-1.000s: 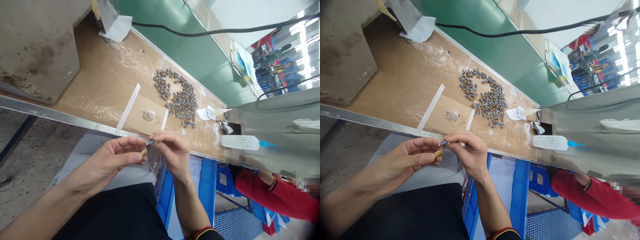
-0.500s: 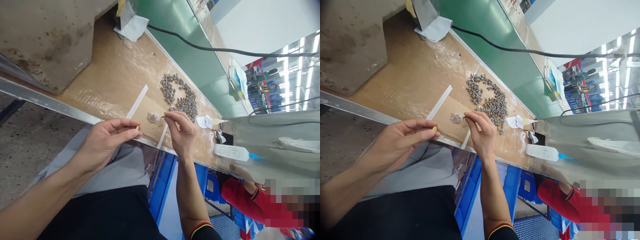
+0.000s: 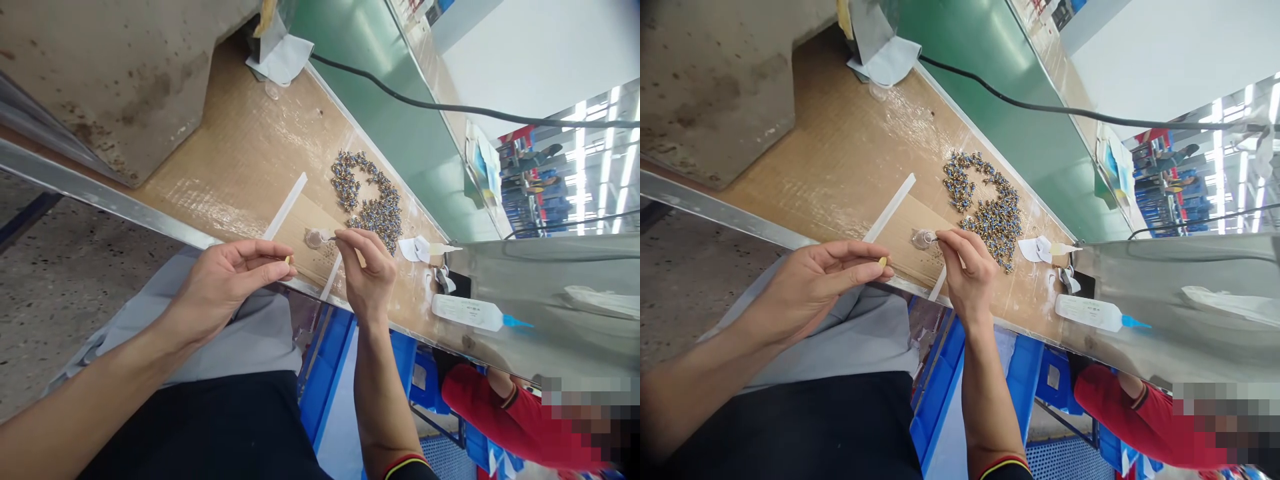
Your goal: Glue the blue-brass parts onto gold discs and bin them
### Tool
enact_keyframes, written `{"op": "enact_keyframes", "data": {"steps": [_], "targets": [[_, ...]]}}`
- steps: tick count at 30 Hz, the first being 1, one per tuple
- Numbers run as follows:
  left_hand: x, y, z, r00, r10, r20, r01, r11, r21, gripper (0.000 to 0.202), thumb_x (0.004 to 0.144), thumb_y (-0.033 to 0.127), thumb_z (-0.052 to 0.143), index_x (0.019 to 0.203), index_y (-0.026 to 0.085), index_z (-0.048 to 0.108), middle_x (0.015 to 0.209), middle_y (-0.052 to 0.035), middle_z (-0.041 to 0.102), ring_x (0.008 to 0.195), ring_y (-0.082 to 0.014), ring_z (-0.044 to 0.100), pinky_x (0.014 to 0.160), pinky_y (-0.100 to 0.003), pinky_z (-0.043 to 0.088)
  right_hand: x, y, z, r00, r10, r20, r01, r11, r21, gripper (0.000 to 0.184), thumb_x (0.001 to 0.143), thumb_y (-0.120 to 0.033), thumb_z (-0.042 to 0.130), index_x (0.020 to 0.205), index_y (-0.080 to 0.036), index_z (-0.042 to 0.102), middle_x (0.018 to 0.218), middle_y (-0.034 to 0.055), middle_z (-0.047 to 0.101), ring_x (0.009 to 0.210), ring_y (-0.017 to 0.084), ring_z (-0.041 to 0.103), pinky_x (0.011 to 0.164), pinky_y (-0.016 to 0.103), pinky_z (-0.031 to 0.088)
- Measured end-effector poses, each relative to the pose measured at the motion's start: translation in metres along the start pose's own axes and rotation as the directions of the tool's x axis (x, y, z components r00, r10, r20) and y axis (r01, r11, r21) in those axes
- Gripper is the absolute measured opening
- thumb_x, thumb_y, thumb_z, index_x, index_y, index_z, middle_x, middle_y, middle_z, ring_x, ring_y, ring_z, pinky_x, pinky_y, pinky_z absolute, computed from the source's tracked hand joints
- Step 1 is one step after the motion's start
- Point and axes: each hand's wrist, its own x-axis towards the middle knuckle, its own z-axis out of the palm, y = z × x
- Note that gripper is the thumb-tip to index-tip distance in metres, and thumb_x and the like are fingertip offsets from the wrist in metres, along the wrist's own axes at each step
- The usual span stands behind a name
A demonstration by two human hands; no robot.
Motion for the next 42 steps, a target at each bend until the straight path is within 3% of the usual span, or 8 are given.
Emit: {"op": "enact_keyframes", "data": {"steps": [20,33,42], "targets": [[-0.001,0.001,-0.001,1.000,-0.012,0.008,0.012,1.000,0.014,0.037,0.083,0.041,0.109,0.111,0.023,0.094,0.101,-0.0075,0.092,0.098,-0.0250,0.090,0.099,-0.034,0.071,0.001,0.000,-0.001,0.998,-0.060,0.012,0.060,0.998,-0.024,0.023,0.115,-0.019,0.072,0.122,-0.032,0.089,0.119,0.0034,0.086,0.111,0.023,0.083,0.101,0.042,0.069],[-0.001,0.000,-0.001,1.000,-0.009,0.026,0.009,1.000,-0.007,0.031,0.085,0.040,0.109,0.110,0.026,0.095,0.100,-0.0034,0.092,0.095,-0.0190,0.089,0.094,-0.023,0.068,-0.006,0.000,0.004,0.996,-0.055,-0.071,0.049,0.996,-0.080,0.021,0.112,-0.015,0.075,0.119,-0.028,0.089,0.115,0.0038,0.086,0.108,0.021,0.083,0.099,0.039,0.069],[0.000,0.001,0.001,0.999,0.031,0.035,-0.030,0.999,-0.019,0.032,0.087,0.039,0.107,0.115,0.027,0.095,0.103,-0.0025,0.091,0.092,-0.0178,0.088,0.092,-0.023,0.069,-0.010,0.001,0.006,0.994,-0.009,-0.108,0.002,0.998,-0.070,0.018,0.112,-0.018,0.075,0.118,-0.027,0.089,0.114,0.0043,0.087,0.105,0.021,0.083,0.093,0.037,0.070]]}}
